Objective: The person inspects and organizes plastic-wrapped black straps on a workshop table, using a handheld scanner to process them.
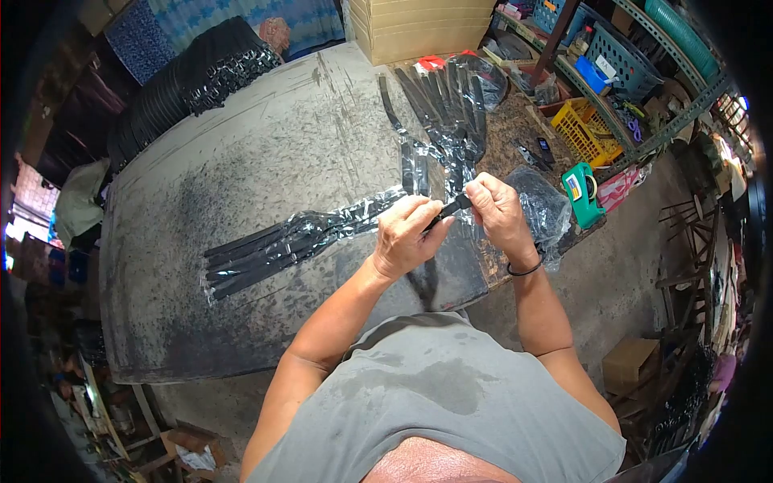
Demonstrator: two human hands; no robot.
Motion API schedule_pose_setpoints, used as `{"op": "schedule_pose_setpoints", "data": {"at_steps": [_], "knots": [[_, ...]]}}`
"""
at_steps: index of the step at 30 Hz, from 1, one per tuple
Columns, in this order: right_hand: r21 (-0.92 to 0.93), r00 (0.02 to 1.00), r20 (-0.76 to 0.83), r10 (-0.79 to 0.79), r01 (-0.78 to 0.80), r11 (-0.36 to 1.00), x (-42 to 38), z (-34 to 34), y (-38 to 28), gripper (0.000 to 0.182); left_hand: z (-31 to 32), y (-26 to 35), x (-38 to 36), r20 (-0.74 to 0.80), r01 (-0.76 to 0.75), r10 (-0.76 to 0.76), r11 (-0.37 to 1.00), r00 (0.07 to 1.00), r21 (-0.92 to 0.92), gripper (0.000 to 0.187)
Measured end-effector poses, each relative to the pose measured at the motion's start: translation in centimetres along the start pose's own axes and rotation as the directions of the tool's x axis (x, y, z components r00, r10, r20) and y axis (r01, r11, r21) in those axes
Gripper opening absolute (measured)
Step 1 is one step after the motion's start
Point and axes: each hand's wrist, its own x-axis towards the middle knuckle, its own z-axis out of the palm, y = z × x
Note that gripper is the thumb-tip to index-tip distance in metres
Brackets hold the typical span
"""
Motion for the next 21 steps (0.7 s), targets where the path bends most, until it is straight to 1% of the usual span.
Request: {"op": "schedule_pose_setpoints", "data": {"at_steps": [3, 5, 6, 7, 8, 10, 11, 12, 13, 14, 15, 16, 17, 18, 20, 21], "knots": [[-0.053, 0.999, -0.035, -0.019, 0.017, 0.998, 0.0, 0.0, 0.0, 0.029, 0.2, -0.2, -0.4, 0.032, 0.041, -0.041, 0.999, 0.999, -0.012, 0.028], [-0.087, 0.998, -0.049, -0.025, 0.021, 0.996, 0.2, -0.3, -0.3, 0.027, 0.3, -0.7, -0.5, 0.042, 0.055, -0.049, 0.987, 0.998, -0.151, 0.038], [-0.141, 0.996, -0.028, -0.084, 0.079, 0.987, 0.4, -0.8, -0.8, 0.026, 0.5, -0.6, -0.5, 0.043, 0.055, -0.049, 0.987, 0.998, -0.153, 0.038], [-0.194, 0.99, -0.005, -0.141, 0.137, 0.971, 0.6, -1.2, -1.3, 0.025, 0.8, -0.3, -0.4, 0.04, 0.18, -0.178, 0.91, 0.983, -0.375, 0.037], [-0.196, 0.99, -0.01, -0.141, 0.137, 0.971, 0.8, -1.5, -2.0, 0.025, 0.5, -0.6, -0.6, 0.101, 0.253, -0.233, 0.855, 0.967, -0.453, 0.035], [-0.303, 0.969, 0.095, -0.227, 0.245, 0.921, 1.3, -2.1, -3.4, 0.023, -0.1, -1.1, -0.8, 0.22, 0.402, -0.339, 0.711, 0.915, -0.577, 0.032], [-0.316, 0.959, 0.113, -0.261, 0.284, 0.905, 1.5, -2.2, -4.0, 0.02, 0.0, -2.7, -1.7, 0.429, 0.496, -0.294, 0.711, 0.854, -0.499, 0.028], [-0.317, 0.958, 0.113, -0.264, 0.287, 0.904, 1.8, -2.2, -4.2, 0.02, -0.2, -3.0, -1.5, 0.617, 0.57, -0.248, 0.718, 0.746, -0.4, 0.024], [-0.289, 0.965, 0.079, -0.249, 0.262, 0.921, 2.0, -2.2, -4.3, 0.019, -0.2, -2.8, -1.6, 0.592, 0.536, -0.258, 0.765, 0.763, -0.357, 0.02], [-0.26, 0.971, 0.047, -0.234, 0.238, 0.936, 2.2, -2.1, -4.5, 0.018, 0.0, -2.6, -1.5, 0.59, 0.532, -0.256, 0.768, 0.766, -0.357, 0.02], [-0.201, 0.971, 0.003, -0.239, 0.234, 0.951, 2.5, -1.8, -4.3, 0.017, 0.3, -2.4, -1.5, 0.58, 0.603, -0.309, 0.676, 0.754, -0.424, 0.018], [-0.202, 0.97, 0.004, -0.242, 0.238, 0.95, 2.6, -1.6, -4.2, 0.017, 0.5, -2.2, -1.3, 0.573, 0.66, -0.362, 0.572, 0.735, -0.486, 0.017], [-0.232, 0.976, -0.029, -0.218, 0.205, 0.951, 2.7, -1.4, -4.1, 0.016, 0.8, -2.2, -1.0, 0.544, 0.635, -0.356, 0.587, 0.76, -0.503, 0.015], [-0.262, 0.979, -0.062, -0.193, 0.171, 0.95, 2.7, -1.2, -4.0, 0.015, 0.9, -2.0, -0.7, 0.541, 0.633, -0.357, 0.588, 0.762, -0.504, 0.015], [-0.272, 0.974, -0.082, -0.211, 0.182, 0.945, 2.9, -0.6, -3.6, 0.015, 1.0, -1.6, 0.1, 0.533, 0.651, -0.38, 0.526, 0.755, -0.547, 0.013], [-0.216, 0.975, -0.086, -0.204, 0.182, 0.959, 2.9, -0.4, -3.5, 0.015, 1.2, -0.9, 0.6, 0.518, 0.645, -0.384, 0.459, 0.764, -0.611, 0.015]]}}
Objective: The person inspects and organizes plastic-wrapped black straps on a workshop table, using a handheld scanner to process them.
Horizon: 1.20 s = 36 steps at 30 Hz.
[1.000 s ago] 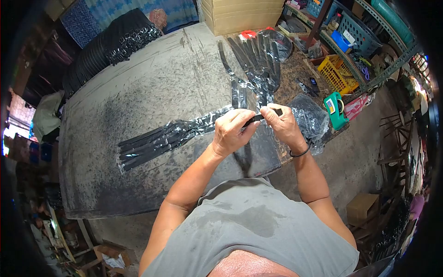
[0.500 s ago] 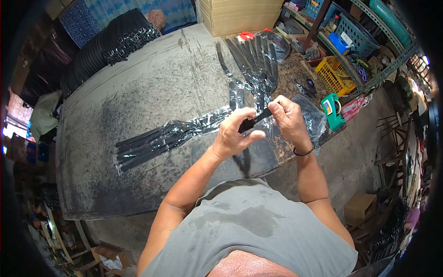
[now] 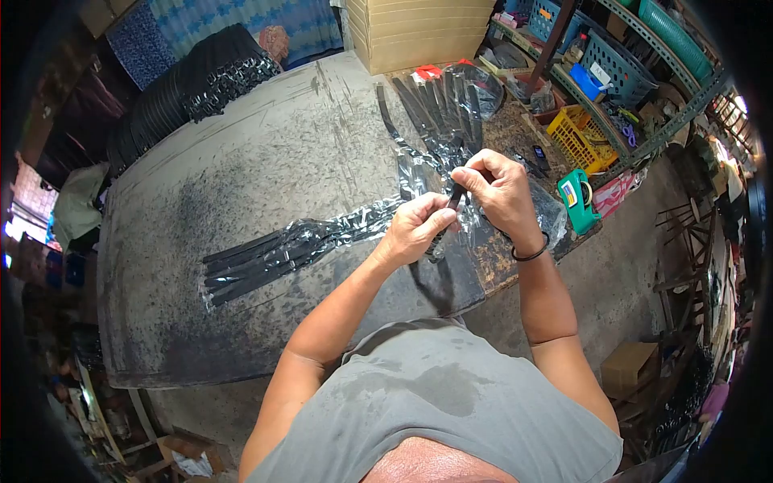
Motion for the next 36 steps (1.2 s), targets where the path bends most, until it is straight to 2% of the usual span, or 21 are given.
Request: {"op": "schedule_pose_setpoints", "data": {"at_steps": [1, 3, 5, 7, 9, 10, 11, 14, 16, 17, 19, 20, 21, 23, 25, 26, 27, 29, 33, 34, 36], "knots": [[0.058, 1.0, -0.003, 0.009, -0.009, 0.998, -0.1, 0.2, 0.0, 0.016, 0.2, 0.0, 0.2, 0.001, 0.0, 0.0, 1.0, 1.0, 0.001, 0.015], [0.101, 0.998, 0.033, 0.054, -0.058, 0.993, -0.3, 0.2, -0.2, 0.016, 0.3, -0.1, 0.9, 0.039, -0.029, 0.034, 0.991, 0.999, -0.131, 0.019], [-0.046, 0.994, 0.072, -0.083, 0.086, 0.995, -0.5, 0.4, 0.7, 0.018, 0.4, -0.2, 1.2, 0.026, 0.017, -0.012, 0.981, 1.0, -0.195, 0.021], [-0.082, 0.99, 0.08, -0.116, 0.123, 0.989, -0.6, -0.1, 1.6, 0.018, 0.6, -0.2, 1.3, 0.043, 0.16, -0.154, 0.934, 0.987, -0.319, 0.023], [0.039, 0.994, 0.105, -0.016, 0.012, 0.999, -0.9, -0.4, 1.8, 0.018, 0.9, 0.1, 1.1, 0.047, 0.18, -0.174, 0.928, 0.984, -0.327, 0.026], [-0.005, 0.989, 0.104, -0.11, 0.111, 0.994, -1.0, -0.6, 1.7, 0.023, 1.1, 0.5, 1.0, 0.021, 0.209, -0.217, 0.903, 0.976, -0.376, 0.029], [-0.005, 0.989, 0.101, -0.107, 0.108, 0.994, -1.4, -0.6, 1.8, 0.023, 1.3, 0.6, 0.9, -0.003, 0.235, -0.261, 0.874, 0.965, -0.426, 0.031], [-0.044, 0.974, 0.227, 0.002, 0.008, 0.999, -2.5, -0.8, 1.3, 0.023, 1.7, 0.5, 0.7, -0.003, 0.223, -0.246, 0.882, 0.969, -0.416, 0.036], [0.022, 0.982, 0.185, 0.047, -0.052, 0.998, -2.9, -0.6, 1.7, 0.021, 2.0, 0.5, 0.6, 0.013, 0.203, -0.224, 0.857, 0.975, -0.474, 0.04], [0.091, 0.985, 0.148, 0.094, -0.108, 0.99, -3.1, -0.4, 2.1, 0.019, 1.9, 0.1, 0.6, 0.015, 0.206, -0.226, 0.857, 0.974, -0.472, 0.04], [0.129, 0.995, 0.086, 0.056, -0.067, 0.989, -3.1, -0.3, 2.9, 0.016, 1.6, -0.6, 0.6, 0.071, 0.111, -0.09, 0.906, 0.993, -0.409, 0.034], [0.106, 0.998, 0.055, 0.026, -0.032, 0.994, -3.0, -0.6, 2.9, 0.015, 1.5, -0.8, 0.4, 0.076, 0.161, -0.145, 0.944, 0.987, -0.289, 0.024], [0.081, 1.0, 0.027, -0.006, 0.004, 0.997, -3.0, -0.7, 2.9, 0.013, 1.5, -1.0, 0.3, 0.078, 0.162, -0.146, 0.944, 0.986, -0.287, 0.024], [0.092, 1.0, 0.015, -0.02, 0.018, 0.996, -2.9, -0.9, 2.4, 0.015, 1.2, -1.9, 0.0, 0.205, 0.23, -0.192, 0.956, 0.96, -0.184, 0.018], [0.199, 0.995, 0.041, 0.093, -0.099, 0.975, -2.8, -1.2, 1.0, 0.023, 1.1, -1.7, 0.1, 0.211, 0.254, -0.22, 0.956, 0.952, -0.147, 0.021], [0.145, 0.999, 0.041, 0.03, -0.035, 0.989, -2.6, -1.3, 1.1, 0.03, 1.2, -1.5, 0.2, 0.197, 0.256, -0.223, 0.952, 0.955, -0.166, 0.019], [0.145, 0.999, 0.042, 0.029, -0.035, 0.989, -2.5, -1.5, 1.1, 0.03, 1.3, -1.3, 0.3, 0.182, 0.258, -0.225, 0.948, 0.957, -0.185, 0.018], [-0.059, 0.981, 0.096, -0.171, 0.177, 0.982, -2.3, -1.9, 0.8, 0.03, 1.3, -1.1, 0.6, 0.175, 0.229, -0.198, 0.958, 0.964, -0.175, 0.017], [-0.064, 0.982, 0.109, -0.152, 0.159, 0.985, -2.5, -2.1, -1.0, 0.023, 1.6, -0.1, 1.0, 0.165, 0.133, -0.108, 0.979, 0.98, -0.154, 0.016], [-0.057, 0.986, 0.082, -0.149, 0.153, 0.987, -2.6, -2.1, -1.1, 0.022, 1.2, -0.2, 1.1, 0.23, 0.121, -0.094, 0.987, 0.969, -0.105, 0.019], [-0.025, 0.99, 0.05, -0.131, 0.132, 0.991, -3.1, -2.7, -1.7, 0.021, 1.3, 0.6, 0.5, 0.329, 0.158, -0.108, 0.979, 0.938, -0.128, 0.025]]}}
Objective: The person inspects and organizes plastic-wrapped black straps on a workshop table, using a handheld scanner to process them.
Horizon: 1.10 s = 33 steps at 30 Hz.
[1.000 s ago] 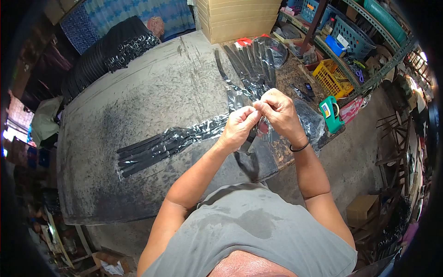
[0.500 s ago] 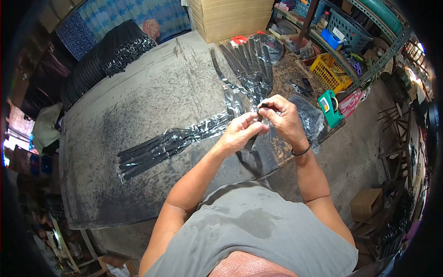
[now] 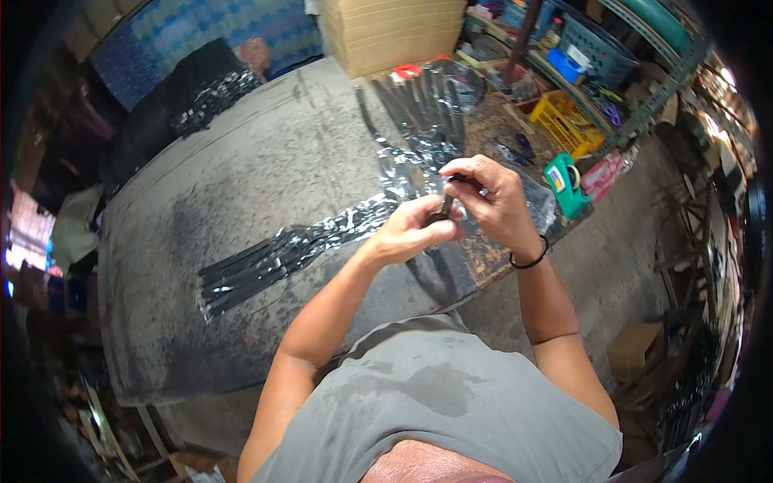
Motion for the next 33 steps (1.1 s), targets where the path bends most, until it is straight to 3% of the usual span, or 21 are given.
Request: {"op": "schedule_pose_setpoints", "data": {"at_steps": [1, 2, 4, 7, 10, 12, 13, 16, 18, 21, 22, 23, 24, 25, 26, 28, 29, 30, 31, 33], "knots": [[-0.085, 0.99, -0.01, -0.139, 0.138, 0.987, 0.0, -0.6, -0.6, 0.02, 0.2, 0.7, -0.2, 0.083, 0.032, -0.029, 0.999, 0.996, -0.026, 0.031], [-0.117, 0.976, -0.033, -0.215, 0.21, 0.971, 0.0, -1.4, -1.5, 0.021, 0.1, 1.7, -0.3, 0.202, 0.101, -0.118, 0.991, 0.972, 0.092, 0.05], [-0.205, 0.93, -0.082, -0.357, 0.335, 0.92, 0.0, -3.3, -3.6, 0.022, -0.3, 1.0, -0.6, 0.369, 0.139, -0.205, 0.971, 0.907, 0.197, 0.055], [-0.096, 0.884, -0.283, -0.372, 0.36, 0.928, -1.2, -6.3, -6.9, 0.019, 0.5, 0.5, -1.0, 0.531, 0.26, -0.381, 0.921, 0.757, 0.29, 0.061], [-0.082, 0.747, -0.492, -0.447, 0.471, 0.878, -2.8, -9.0, -8.0, 0.018, 2.3, 0.2, -1.6, 0.67, 0.251, -0.316, 0.948, 0.672, 0.195, 0.062], [-0.092, 0.707, -0.478, -0.522, 0.55, 0.83, -3.8, -11.4, -7.8, 0.025, 3.4, 0.0, -1.9, 0.741, 0.175, -0.238, 0.971, 0.627, 0.164, 0.074], [-0.056, 0.686, -0.499, -0.53, 0.585, 0.809, -4.2, -12.2, -7.8, 0.028, 4.1, -0.2, -2.0, 0.774, 0.231, -0.24, 0.965, 0.586, 0.124, 0.077], [-0.046, 0.604, -0.657, -0.451, 0.565, 0.824, -5.0, -15.1, -7.7, 0.03, 5.1, -1.7, -2.6, 0.814, 0.331, -0.234, 0.942, 0.532, 0.054, 0.078], [-0.061, 0.577, -0.728, -0.37, 0.484, 0.873, -5.3, -17.0, -7.6, 0.028, 5.2, -2.2, -2.8, 0.777, 0.562, -0.368, 0.827, 0.511, 0.022, 0.071], [-0.097, 0.574, -0.766, -0.29, 0.343, 0.934, -5.2, -20.4, -6.4, 0.027, 4.4, -4.5, -3.4, 0.782, 0.554, -0.434, 0.821, 0.447, 0.138, 0.062], [-0.174, 0.464, -0.831, -0.307, 0.307, 0.936, -4.5, -21.6, -5.6, 0.027, 4.1, -4.1, -3.4, 0.79, 0.514, -0.424, 0.842, 0.442, 0.164, 0.055], [-0.187, 0.503, -0.814, -0.292, 0.248, 0.95, -4.6, -23.4, -4.7, 0.02, 3.7, -4.3, -3.9, 0.757, 0.524, -0.438, 0.838, 0.485, 0.15, 0.046], [-0.3, 0.446, -0.829, -0.337, 0.155, 0.941, -3.5, -23.4, -4.9, 0.017, 3.1, -5.4, -4.4, 0.742, 0.481, -0.418, 0.864, 0.524, 0.147, 0.043], [-0.234, 0.456, -0.858, -0.237, 0.064, 0.97, -3.3, -23.1, -4.8, 0.015, 2.4, -6.3, -5.2, 0.713, 0.44, -0.405, 0.885, 0.573, 0.149, 0.04], [-0.166, 0.461, -0.877, -0.134, -0.029, 0.986, -3.2, -22.9, -4.7, 0.015, 1.7, -6.2, -6.0, 0.638, 0.511, -0.509, 0.835, 0.578, 0.203, 0.037], [-0.073, 0.511, -0.857, -0.062, -0.001, 0.997, -1.6, -20.6, -3.6, 0.016, 0.6, -6.2, -7.6, 0.517, 0.592, -0.614, 0.771, 0.596, 0.235, 0.032], [-0.055, 0.503, -0.863, -0.052, 0.009, 0.998, -0.9, -20.4, -3.0, 0.018, 0.0, -6.8, -8.5, 0.482, 0.593, -0.621, 0.771, 0.618, 0.233, 0.029], [-0.05, 0.486, -0.873, -0.05, 0.014, 0.999, -0.4, -20.6, -2.3, 0.019, -0.5, -8.3, -10.0, 0.435, 0.544, -0.553, 0.824, 0.71, 0.159, 0.026], [-0.052, 0.462, -0.885, -0.054, 0.017, 0.999, 0.0, -21.2, -1.6, 0.021, -1.2, -8.1, -11.2, 0.409, 0.55, -0.555, 0.823, 0.724, 0.144, 0.026], [-0.064, 0.4, -0.914, -0.067, 0.022, 0.998, -0.3, -22.7, 0.1, 0.025, -2.1, -7.7, -13.4, 0.304, 0.5, -0.549, 0.835, 0.778, 0.23, 0.026]]}}
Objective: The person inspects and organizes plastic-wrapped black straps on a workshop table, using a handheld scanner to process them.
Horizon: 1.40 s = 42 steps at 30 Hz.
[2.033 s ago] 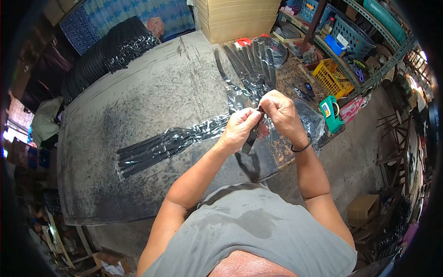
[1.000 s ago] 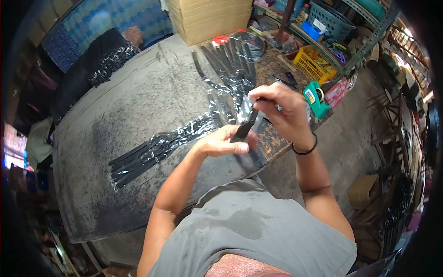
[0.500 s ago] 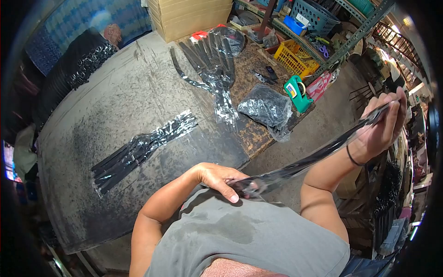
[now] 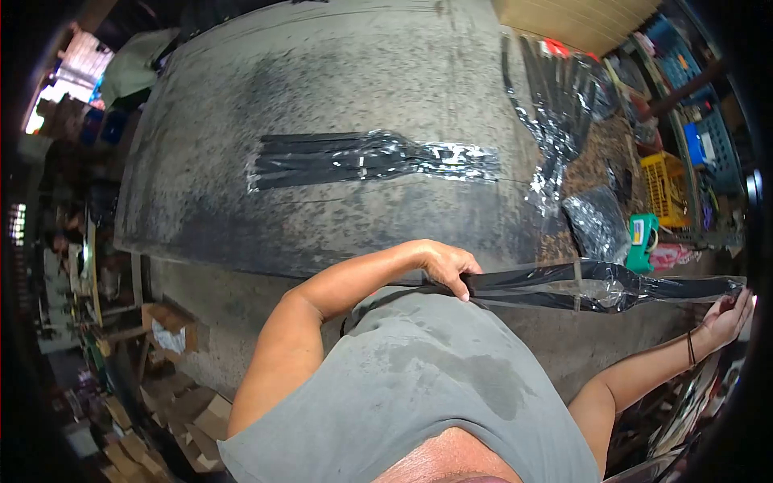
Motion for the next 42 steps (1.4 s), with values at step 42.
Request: {"op": "schedule_pose_setpoints", "data": {"at_steps": [42], "knots": [[-0.48, 0.508, 0.789, 0.347, 0.156, 0.863, -52.1, 8.1, 17.8, 0.035, -3.3, -19.7, -31.0, -0.902, 0.83, 0.38, 0.555, -0.205, 0.045, 0.085]]}}
